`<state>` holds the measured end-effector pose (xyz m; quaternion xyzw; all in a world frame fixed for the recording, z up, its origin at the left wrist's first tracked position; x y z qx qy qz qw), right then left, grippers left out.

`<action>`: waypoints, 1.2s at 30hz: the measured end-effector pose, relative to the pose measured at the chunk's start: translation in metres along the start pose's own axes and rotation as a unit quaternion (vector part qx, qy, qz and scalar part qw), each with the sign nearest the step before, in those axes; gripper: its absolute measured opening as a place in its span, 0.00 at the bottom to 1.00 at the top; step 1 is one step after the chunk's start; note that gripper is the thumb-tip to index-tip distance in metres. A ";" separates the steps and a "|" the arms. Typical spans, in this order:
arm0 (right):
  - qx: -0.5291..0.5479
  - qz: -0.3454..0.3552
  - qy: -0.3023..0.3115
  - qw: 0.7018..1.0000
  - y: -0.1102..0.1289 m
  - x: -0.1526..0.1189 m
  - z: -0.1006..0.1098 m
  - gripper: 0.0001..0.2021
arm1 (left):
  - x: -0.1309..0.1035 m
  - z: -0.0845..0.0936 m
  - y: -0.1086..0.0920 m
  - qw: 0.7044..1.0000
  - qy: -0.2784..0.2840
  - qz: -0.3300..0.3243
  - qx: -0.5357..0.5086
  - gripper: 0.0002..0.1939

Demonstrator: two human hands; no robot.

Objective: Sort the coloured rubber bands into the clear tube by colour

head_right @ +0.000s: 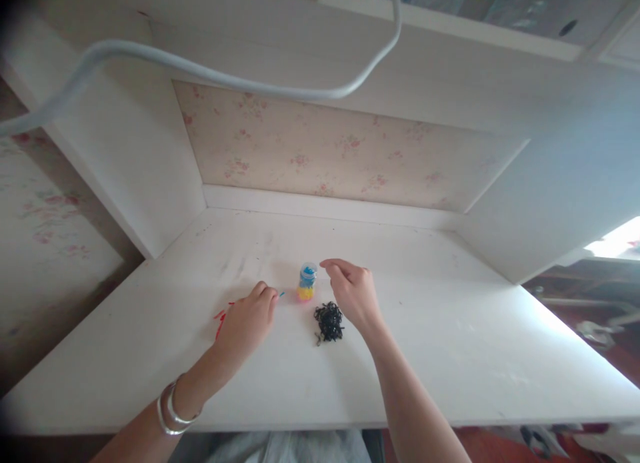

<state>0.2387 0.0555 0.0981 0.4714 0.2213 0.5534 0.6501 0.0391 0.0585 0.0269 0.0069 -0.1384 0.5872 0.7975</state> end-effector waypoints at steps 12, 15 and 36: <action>0.100 -0.088 0.051 0.990 -0.055 -0.059 -0.006 0.20 | 0.037 0.067 -0.031 0.991 -0.096 -0.051 -0.074 0.15; 0.110 -0.099 0.057 0.987 -0.063 -0.065 -0.007 0.19 | 0.050 0.065 -0.040 0.994 -0.081 -0.064 -0.043 0.15; -0.188 0.086 0.096 0.974 -0.014 -0.032 0.001 0.24 | 0.019 0.070 0.000 0.986 -0.108 -0.030 -0.127 0.14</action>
Point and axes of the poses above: each hand's wrist, its own x-axis towards the middle knuckle, its own z-axis out of the back of the hand, y = z × x, the point moved 2 cm from there along x, towards the middle knuckle, and after that the axes turned 6 degrees about -y, right-handed, at the moved point
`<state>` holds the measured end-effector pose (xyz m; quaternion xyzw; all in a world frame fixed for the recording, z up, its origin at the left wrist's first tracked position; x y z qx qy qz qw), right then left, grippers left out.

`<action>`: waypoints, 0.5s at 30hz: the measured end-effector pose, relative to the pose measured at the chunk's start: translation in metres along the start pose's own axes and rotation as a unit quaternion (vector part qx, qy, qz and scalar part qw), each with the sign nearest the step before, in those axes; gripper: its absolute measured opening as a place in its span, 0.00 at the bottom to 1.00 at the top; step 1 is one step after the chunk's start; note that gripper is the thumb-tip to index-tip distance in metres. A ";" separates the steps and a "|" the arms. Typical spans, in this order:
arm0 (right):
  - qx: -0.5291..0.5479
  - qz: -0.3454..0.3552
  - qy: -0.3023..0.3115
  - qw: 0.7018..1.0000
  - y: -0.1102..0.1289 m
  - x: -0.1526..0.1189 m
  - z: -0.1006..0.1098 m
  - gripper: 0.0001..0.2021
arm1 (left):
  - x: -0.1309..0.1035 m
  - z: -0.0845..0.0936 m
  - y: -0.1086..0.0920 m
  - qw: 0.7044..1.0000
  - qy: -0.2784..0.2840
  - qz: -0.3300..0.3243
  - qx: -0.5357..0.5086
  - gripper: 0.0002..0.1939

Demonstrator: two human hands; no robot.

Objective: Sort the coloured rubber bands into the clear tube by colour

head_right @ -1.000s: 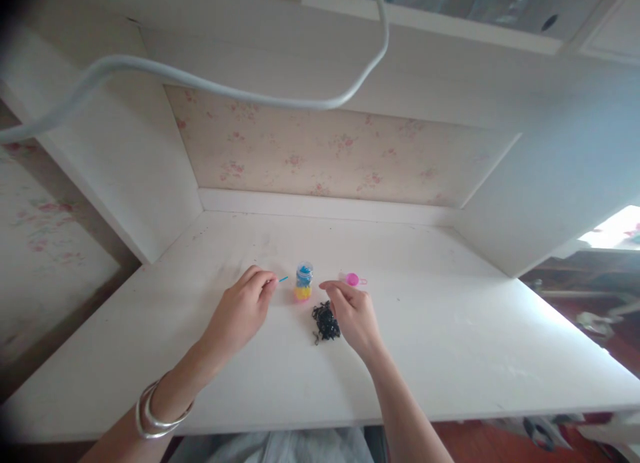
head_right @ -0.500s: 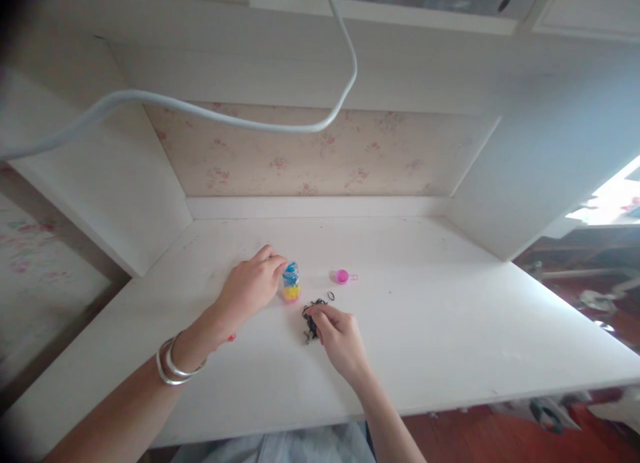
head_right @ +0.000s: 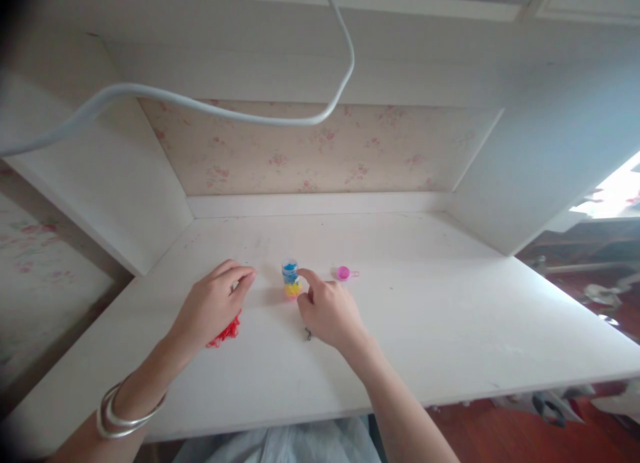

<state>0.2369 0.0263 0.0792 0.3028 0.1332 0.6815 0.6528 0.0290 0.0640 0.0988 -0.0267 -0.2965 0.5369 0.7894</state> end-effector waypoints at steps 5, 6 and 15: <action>-0.191 0.020 0.027 0.981 0.019 0.025 0.001 0.25 | -0.046 0.003 0.037 0.998 0.000 0.061 -0.020 0.16; -0.214 0.020 0.036 0.976 0.021 0.029 0.001 0.25 | -0.055 0.003 0.045 0.997 0.000 0.070 -0.020 0.15; -0.296 0.036 0.155 0.942 0.035 0.054 -0.003 0.23 | -0.089 -0.002 0.092 0.996 -0.015 0.084 0.012 0.15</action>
Point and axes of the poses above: each hand's wrist, its own x-axis towards the middle knuckle, its own z-axis out of the back of the hand, y = z × x, the point moved 2 cm from there along x, towards the middle knuckle, and after that the axes turned 6 degrees about -y, right-handed, at the moved point
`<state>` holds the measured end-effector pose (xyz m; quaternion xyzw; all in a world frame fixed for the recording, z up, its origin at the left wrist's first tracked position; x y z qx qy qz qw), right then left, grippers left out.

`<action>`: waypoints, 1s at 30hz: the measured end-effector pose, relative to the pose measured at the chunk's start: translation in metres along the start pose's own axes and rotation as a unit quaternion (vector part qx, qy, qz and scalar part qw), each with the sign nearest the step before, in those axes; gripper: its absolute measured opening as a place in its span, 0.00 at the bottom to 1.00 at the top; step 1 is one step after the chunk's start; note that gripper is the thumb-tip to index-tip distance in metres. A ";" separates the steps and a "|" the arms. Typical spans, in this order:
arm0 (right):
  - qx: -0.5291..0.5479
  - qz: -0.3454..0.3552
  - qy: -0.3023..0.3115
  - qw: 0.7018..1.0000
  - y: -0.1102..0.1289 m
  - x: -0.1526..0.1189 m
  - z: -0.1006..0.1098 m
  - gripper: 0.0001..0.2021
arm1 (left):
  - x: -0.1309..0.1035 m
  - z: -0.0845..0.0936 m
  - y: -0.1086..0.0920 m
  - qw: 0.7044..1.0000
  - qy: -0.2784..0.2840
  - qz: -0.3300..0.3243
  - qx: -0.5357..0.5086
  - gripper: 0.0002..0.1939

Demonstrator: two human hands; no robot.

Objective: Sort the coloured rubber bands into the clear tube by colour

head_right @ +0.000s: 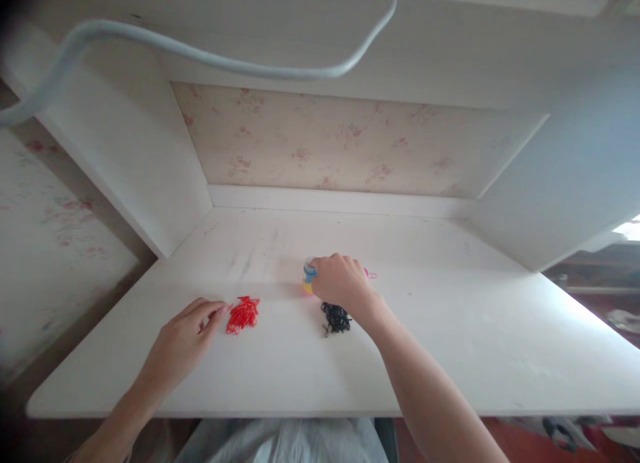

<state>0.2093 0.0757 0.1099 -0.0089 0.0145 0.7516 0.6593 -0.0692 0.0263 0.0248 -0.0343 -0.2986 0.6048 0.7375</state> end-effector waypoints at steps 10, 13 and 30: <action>0.001 -0.010 -0.028 1.000 -0.004 0.001 0.008 0.22 | -0.003 -0.003 0.014 0.999 0.006 0.029 -0.010 0.15; 0.007 -0.016 -0.044 0.999 -0.005 -0.001 0.010 0.22 | -0.003 -0.001 0.018 0.999 0.005 0.035 -0.006 0.15; 0.321 0.051 -0.231 0.917 0.017 -0.062 -0.030 0.14 | -0.018 -0.007 0.013 0.989 0.132 0.055 0.027 0.10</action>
Point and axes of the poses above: each hand's wrist, its own x-axis towards the middle knuckle, its own z-axis out of the back of the hand, y = z × x, the point moved 2 cm from there along x, towards the middle knuckle, and after that the axes turned 6 degrees about -y, right-handed, at the moved point
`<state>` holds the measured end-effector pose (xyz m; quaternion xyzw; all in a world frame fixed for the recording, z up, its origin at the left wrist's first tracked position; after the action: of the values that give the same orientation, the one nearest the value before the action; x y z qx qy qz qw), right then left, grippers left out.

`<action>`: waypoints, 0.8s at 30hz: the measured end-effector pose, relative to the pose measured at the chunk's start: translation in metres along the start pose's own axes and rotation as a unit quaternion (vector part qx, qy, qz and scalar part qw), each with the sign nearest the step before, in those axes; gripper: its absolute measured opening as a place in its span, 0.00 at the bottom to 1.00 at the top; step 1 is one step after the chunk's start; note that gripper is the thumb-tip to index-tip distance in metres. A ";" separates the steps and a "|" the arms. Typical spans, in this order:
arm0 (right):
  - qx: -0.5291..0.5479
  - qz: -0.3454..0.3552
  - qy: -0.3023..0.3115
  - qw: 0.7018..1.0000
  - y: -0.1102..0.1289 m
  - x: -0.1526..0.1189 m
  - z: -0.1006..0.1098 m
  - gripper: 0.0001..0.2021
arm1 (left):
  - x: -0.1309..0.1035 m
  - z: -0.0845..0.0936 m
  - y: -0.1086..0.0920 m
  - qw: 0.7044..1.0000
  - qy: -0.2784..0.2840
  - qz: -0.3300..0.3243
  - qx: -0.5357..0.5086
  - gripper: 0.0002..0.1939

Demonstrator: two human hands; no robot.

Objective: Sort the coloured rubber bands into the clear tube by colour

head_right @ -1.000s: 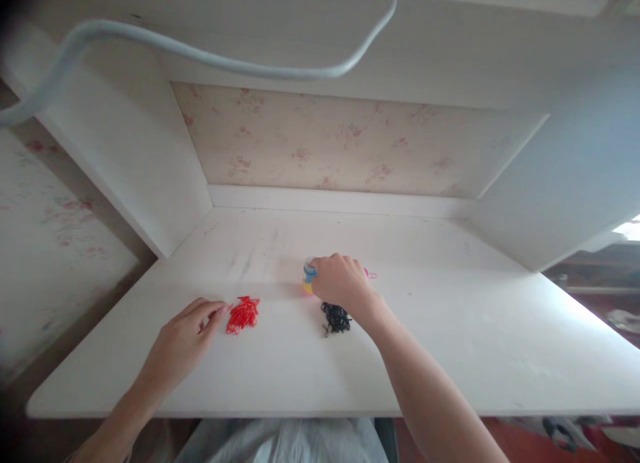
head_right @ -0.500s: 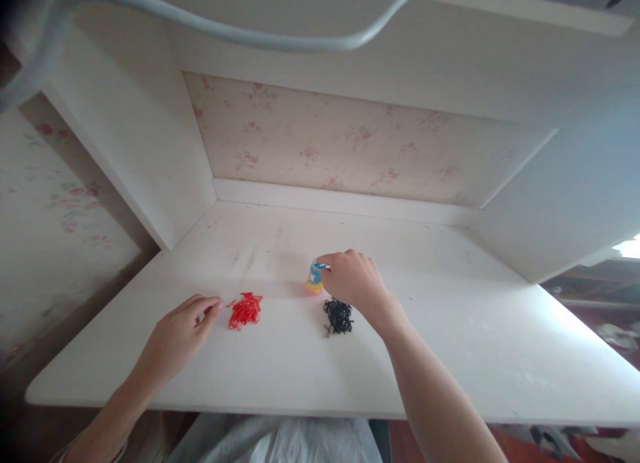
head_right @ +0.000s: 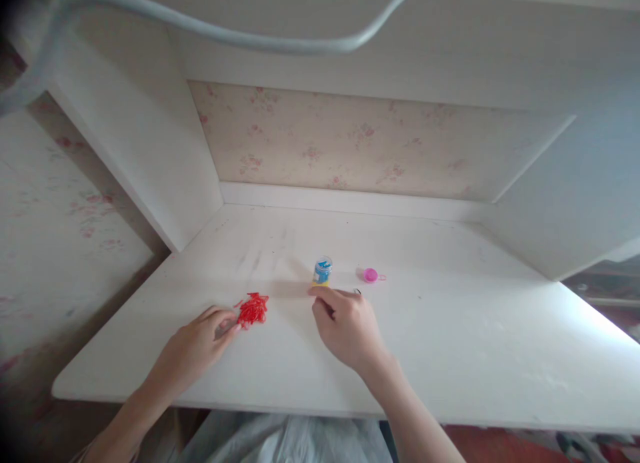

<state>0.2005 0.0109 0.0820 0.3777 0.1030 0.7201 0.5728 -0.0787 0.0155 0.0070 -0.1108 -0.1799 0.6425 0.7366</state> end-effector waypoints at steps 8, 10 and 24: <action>0.065 -0.052 0.118 0.990 -0.016 -0.045 -0.064 0.15 | 0.002 -0.009 -0.009 1.000 0.001 -0.002 0.018 0.09; 0.034 -0.050 0.133 0.989 -0.014 -0.050 -0.073 0.15 | 0.004 -0.012 -0.014 0.999 -0.013 -0.014 0.027 0.10; -0.096 -0.009 0.156 0.983 0.003 -0.053 -0.081 0.13 | 0.019 -0.009 -0.039 0.990 -0.110 -0.080 0.033 0.13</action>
<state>0.1478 -0.0144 0.0051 0.2031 0.1255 0.7714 0.5898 -0.0379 0.0292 0.0165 -0.0004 -0.2468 0.5949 0.7649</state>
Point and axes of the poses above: each hand's wrist, its own x-axis towards the middle knuckle, its own z-axis out of the back of the hand, y = z × x, the point moved 2 cm from there along x, towards the middle knuckle, and after that the axes turned 6 degrees about -y, right-handed, at the moved point
